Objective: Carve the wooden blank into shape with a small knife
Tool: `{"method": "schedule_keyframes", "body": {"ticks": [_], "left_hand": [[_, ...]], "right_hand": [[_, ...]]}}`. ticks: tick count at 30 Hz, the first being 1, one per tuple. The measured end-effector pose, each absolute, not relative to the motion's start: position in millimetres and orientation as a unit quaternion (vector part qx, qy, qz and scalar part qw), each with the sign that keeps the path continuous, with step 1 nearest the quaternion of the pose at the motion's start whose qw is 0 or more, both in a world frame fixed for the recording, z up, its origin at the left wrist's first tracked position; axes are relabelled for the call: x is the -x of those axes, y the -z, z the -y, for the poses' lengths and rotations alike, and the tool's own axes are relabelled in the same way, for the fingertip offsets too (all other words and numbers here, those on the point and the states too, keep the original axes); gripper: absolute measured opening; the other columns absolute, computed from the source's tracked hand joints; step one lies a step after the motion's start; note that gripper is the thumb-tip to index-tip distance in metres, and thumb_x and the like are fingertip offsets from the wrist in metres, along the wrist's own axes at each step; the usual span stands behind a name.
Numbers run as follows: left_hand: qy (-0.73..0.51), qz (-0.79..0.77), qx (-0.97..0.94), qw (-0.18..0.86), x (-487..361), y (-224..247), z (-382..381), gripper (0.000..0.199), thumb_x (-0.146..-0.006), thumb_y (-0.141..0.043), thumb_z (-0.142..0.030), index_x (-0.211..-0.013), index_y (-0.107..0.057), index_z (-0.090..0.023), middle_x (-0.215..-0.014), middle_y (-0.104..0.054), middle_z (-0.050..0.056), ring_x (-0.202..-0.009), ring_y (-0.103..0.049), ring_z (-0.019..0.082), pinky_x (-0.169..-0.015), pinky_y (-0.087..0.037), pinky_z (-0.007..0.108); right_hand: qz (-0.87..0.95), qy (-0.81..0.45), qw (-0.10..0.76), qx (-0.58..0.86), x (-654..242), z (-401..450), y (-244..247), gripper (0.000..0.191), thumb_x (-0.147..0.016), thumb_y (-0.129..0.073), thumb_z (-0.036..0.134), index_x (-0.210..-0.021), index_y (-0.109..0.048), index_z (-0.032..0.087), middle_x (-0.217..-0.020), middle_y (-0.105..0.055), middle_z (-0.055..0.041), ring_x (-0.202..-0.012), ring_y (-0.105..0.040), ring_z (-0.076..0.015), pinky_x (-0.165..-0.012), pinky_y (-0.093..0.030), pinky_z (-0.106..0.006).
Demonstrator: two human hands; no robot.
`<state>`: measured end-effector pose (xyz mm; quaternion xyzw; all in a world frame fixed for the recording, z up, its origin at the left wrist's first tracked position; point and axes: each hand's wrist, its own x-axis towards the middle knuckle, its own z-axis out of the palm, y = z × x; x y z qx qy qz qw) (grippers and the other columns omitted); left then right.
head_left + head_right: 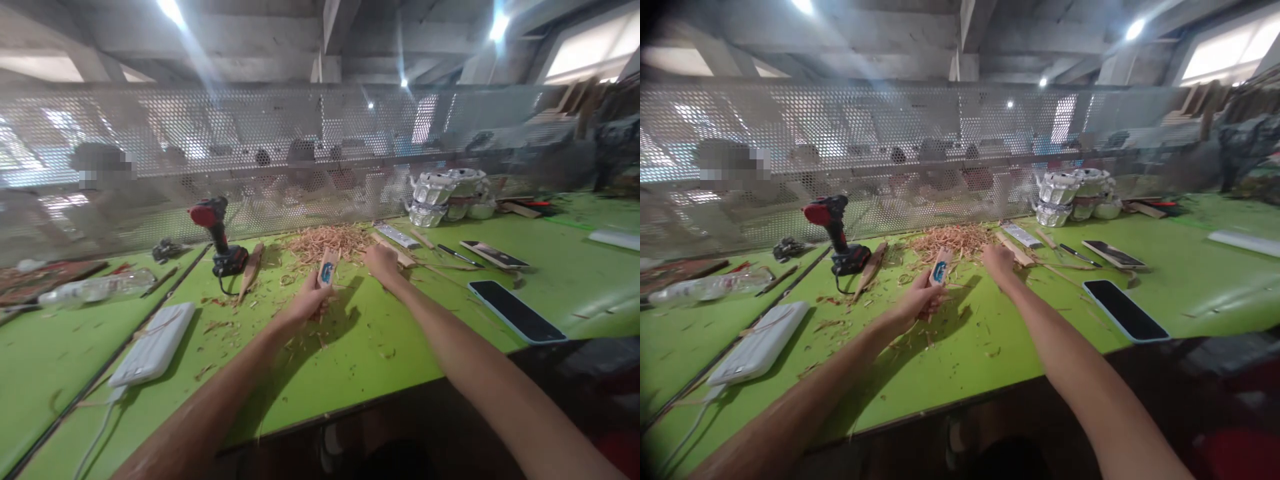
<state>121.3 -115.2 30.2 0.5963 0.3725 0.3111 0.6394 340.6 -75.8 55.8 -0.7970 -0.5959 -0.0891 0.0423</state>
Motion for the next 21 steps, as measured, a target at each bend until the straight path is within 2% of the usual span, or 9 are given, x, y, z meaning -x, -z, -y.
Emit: {"method": "schedule_keyframes", "body": {"ticks": [2, 5, 8, 11, 16, 21], "left_hand": [[-0.317, -0.379, -0.58, 0.648, -120, -34, 114, 0.04, -0.078, -0.069, -0.027, -0.11, -0.045, -0.025, -0.061, -0.043, -0.01, -0.043, -0.037, 0.007, -0.042, -0.023, 0.016], [-0.334, -0.384, -0.554, 0.659, -122, -38, 113, 0.041, -0.076, -0.069, -0.025, -0.109, -0.044, -0.025, -0.061, -0.04, -0.011, -0.042, -0.036, 0.006, -0.042, -0.021, 0.016], [-0.36, -0.362, -0.544, 0.666, -124, -37, 112, 0.042, -0.072, -0.07, -0.023, -0.107, -0.045, -0.024, -0.062, -0.041, -0.011, -0.043, -0.035, 0.005, -0.043, -0.023, 0.016], [-0.366, -0.351, -0.55, 0.663, -124, -35, 111, 0.044, -0.072, -0.072, -0.024, -0.108, -0.046, -0.025, -0.062, -0.04, -0.012, -0.043, -0.033, 0.005, -0.043, -0.021, 0.017], [-0.379, -0.338, -0.558, 0.657, -125, -33, 112, 0.046, -0.07, -0.073, -0.021, -0.105, -0.043, -0.024, -0.065, -0.045, -0.011, -0.046, -0.039, 0.005, -0.046, -0.026, 0.018], [-0.338, -0.358, -0.546, 0.678, -127, -31, 115, 0.045, -0.071, -0.071, -0.02, -0.104, -0.041, -0.025, -0.06, -0.04, -0.012, -0.043, -0.031, 0.004, -0.045, -0.017, 0.018]], "right_hand": [[0.603, 0.093, 0.056, 0.791, -338, 77, -57, 0.041, -0.106, -0.044, 0.025, -0.112, -0.08, 0.005, -0.1, -0.077, -0.0246, -0.095, -0.074, -0.0253, -0.077, -0.051, -0.027], [0.646, 0.104, 0.076, 0.752, -319, 80, -56, 0.04, -0.106, -0.044, 0.033, -0.123, -0.078, 0.018, -0.108, -0.079, -0.0166, -0.1, -0.074, -0.0234, -0.079, -0.051, -0.026], [0.682, 0.104, 0.072, 0.72, -298, 85, -53, 0.035, -0.103, -0.051, 0.035, -0.119, -0.08, 0.025, -0.106, -0.081, -0.0121, -0.099, -0.074, -0.0242, -0.08, -0.052, -0.027], [0.691, 0.112, 0.066, 0.711, -287, 86, -50, 0.038, -0.104, -0.047, 0.033, -0.111, -0.082, 0.02, -0.103, -0.08, -0.0161, -0.096, -0.075, -0.0271, -0.08, -0.053, -0.03], [0.694, 0.131, 0.056, 0.706, -289, 81, -46, 0.037, -0.101, -0.043, 0.016, -0.106, -0.08, 0.012, -0.103, -0.079, -0.0194, -0.097, -0.074, -0.0268, -0.084, -0.051, -0.032], [0.712, 0.129, 0.052, 0.688, -297, 81, -45, 0.036, -0.101, -0.041, 0.012, -0.112, -0.075, 0.009, -0.107, -0.078, -0.0201, -0.103, -0.071, -0.0256, -0.097, -0.045, -0.036]]}}
